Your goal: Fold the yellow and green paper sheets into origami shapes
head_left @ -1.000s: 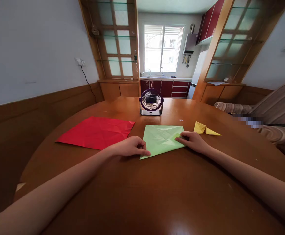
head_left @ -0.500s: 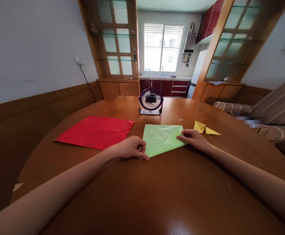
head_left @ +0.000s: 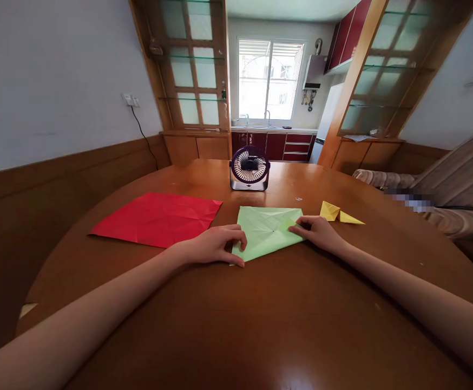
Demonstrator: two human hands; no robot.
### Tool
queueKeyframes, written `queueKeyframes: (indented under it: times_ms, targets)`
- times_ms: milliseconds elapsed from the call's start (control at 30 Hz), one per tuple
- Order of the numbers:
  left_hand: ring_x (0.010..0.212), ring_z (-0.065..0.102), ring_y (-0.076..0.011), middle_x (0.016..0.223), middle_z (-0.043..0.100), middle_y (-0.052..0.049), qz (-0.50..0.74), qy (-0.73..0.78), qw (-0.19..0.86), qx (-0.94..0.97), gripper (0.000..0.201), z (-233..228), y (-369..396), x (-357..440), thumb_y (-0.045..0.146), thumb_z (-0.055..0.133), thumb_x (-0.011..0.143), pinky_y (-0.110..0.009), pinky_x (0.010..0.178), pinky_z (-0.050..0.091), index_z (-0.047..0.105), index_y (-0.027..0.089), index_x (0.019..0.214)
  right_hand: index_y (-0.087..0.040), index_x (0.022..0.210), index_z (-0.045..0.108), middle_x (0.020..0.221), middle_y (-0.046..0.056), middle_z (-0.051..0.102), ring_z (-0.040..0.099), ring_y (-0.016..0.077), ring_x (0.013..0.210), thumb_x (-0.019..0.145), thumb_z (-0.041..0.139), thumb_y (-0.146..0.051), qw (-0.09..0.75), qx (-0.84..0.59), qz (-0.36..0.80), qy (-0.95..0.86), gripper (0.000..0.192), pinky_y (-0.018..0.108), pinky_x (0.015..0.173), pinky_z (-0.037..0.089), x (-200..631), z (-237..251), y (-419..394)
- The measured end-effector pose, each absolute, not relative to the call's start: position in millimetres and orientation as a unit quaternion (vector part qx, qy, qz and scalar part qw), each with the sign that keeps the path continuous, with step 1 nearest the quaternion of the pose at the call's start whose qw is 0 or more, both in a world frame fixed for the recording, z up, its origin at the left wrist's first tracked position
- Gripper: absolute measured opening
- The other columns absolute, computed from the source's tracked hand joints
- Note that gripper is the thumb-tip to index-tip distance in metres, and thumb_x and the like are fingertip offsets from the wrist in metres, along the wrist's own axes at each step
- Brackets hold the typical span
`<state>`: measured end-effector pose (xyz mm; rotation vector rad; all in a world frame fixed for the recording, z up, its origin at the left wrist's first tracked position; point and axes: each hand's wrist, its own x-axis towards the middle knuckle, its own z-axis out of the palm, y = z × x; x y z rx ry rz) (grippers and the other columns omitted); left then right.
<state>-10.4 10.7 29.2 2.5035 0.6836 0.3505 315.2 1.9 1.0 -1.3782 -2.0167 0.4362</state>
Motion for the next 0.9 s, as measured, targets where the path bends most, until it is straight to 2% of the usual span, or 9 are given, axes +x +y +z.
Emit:
queueKeyframes:
  times_ms: [100,167,333,667,767,900]
  targets:
    - [0.084,0.050,-0.0151,0.100,0.050,-0.003,0.142,0.230,0.251,0.930,0.046,27,11,-11,0.053,0.071,0.079,-0.025,0.075,0.041,0.068,0.027,0.116,-0.018,0.064,0.056,0.063,0.000,0.048,0.039,0.0128,0.060,0.084,0.057,-0.057,0.324,-0.523,0.161,-0.772,0.044,0.026,0.055,0.030,316,0,2]
    - [0.088,0.050,-0.0157,0.102,0.050,-0.004,0.143,0.210,0.255,0.933,0.044,27,10,-11,0.050,0.070,0.082,-0.026,0.078,0.042,0.067,0.031,0.121,-0.018,0.064,0.055,0.063,0.000,0.049,0.040,0.0130,0.060,0.084,0.056,-0.058,0.321,-0.524,0.152,-0.774,0.045,0.026,0.055,0.030,315,1,2]
    - [0.086,0.049,-0.0143,0.099,0.052,-0.004,0.121,0.185,0.284,0.933,0.027,32,5,-9,0.043,0.064,0.089,-0.025,0.079,0.041,0.072,0.032,0.112,-0.018,0.065,0.055,0.064,0.000,0.051,0.042,0.0133,0.060,0.085,0.056,-0.056,0.311,-0.531,0.126,-0.778,0.043,0.027,0.056,0.032,313,3,1]
    - [0.086,0.048,-0.0152,0.101,0.054,-0.005,0.098,0.181,0.245,0.947,0.028,37,2,-8,0.047,0.058,0.092,-0.026,0.081,0.041,0.073,0.032,0.109,-0.019,0.064,0.052,0.063,0.000,0.051,0.042,0.0133,0.059,0.086,0.056,-0.056,0.310,-0.532,0.117,-0.779,0.043,0.027,0.055,0.030,313,2,4]
    - [0.093,0.051,-0.0176,0.105,0.057,-0.007,0.103,0.179,0.217,0.954,0.026,39,-1,-7,0.045,0.060,0.091,-0.031,0.089,0.040,0.075,0.031,0.107,-0.018,0.065,0.053,0.063,0.000,0.050,0.041,0.0132,0.060,0.086,0.056,-0.055,0.309,-0.532,0.119,-0.779,0.043,0.027,0.055,0.031,314,1,3]
    - [0.112,0.051,-0.0234,0.126,0.059,-0.007,0.123,0.161,0.206,0.957,0.022,40,-5,-6,0.041,0.059,0.092,-0.040,0.102,0.033,0.077,0.031,0.100,-0.018,0.067,0.056,0.064,0.000,0.051,0.042,0.0137,0.060,0.086,0.055,-0.056,0.305,-0.530,0.123,-0.781,0.042,0.027,0.056,0.032,314,2,3]
